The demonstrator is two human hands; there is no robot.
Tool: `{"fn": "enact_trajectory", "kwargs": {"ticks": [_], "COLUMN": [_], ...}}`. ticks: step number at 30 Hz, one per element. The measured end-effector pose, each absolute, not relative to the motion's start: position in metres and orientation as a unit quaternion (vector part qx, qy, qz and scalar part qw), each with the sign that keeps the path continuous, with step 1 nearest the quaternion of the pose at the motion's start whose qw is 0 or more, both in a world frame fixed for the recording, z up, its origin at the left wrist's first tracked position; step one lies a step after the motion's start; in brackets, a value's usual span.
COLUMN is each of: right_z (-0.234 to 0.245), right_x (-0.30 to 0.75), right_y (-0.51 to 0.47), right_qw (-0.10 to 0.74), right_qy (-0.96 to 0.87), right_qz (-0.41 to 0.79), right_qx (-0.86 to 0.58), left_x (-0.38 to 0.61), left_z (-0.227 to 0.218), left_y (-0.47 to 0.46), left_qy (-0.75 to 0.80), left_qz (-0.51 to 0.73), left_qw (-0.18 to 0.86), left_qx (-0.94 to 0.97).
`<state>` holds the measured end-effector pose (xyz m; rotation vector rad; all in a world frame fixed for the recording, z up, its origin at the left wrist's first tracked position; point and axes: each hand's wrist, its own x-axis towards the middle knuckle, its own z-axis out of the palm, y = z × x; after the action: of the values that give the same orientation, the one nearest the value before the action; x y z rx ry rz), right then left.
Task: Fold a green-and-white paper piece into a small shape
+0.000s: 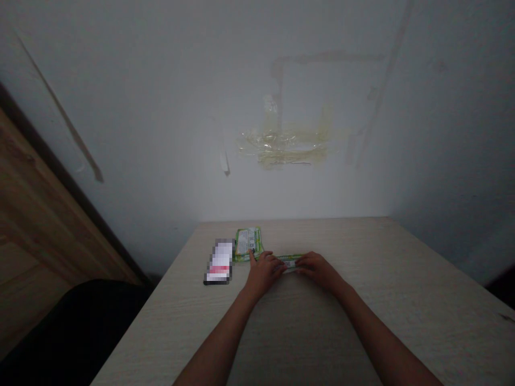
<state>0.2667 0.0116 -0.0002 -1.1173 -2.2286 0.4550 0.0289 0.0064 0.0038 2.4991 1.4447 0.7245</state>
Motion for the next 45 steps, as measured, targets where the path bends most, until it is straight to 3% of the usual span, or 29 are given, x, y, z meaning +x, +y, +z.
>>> {"fn": "enact_trajectory", "kwargs": {"ticks": [15, 21, 45], "right_z": [-0.007, -0.011, -0.010], "right_x": [0.253, 0.248, 0.255], "right_y": [0.007, 0.008, 0.010], "right_qw": [0.356, 0.383, 0.332], "right_qy": [-0.746, -0.745, -0.796], "right_qz": [0.188, 0.194, 0.182], "right_qx": [-0.531, -0.509, -0.472], "left_x": [0.031, 0.034, 0.027], "left_z": [0.006, 0.002, 0.002], "left_y": [0.006, 0.006, 0.010], "left_qy": [0.487, 0.493, 0.472], "left_qz": [0.258, 0.266, 0.211], "left_qw": [0.077, 0.088, 0.093], "left_qx": [0.831, 0.824, 0.851]}}
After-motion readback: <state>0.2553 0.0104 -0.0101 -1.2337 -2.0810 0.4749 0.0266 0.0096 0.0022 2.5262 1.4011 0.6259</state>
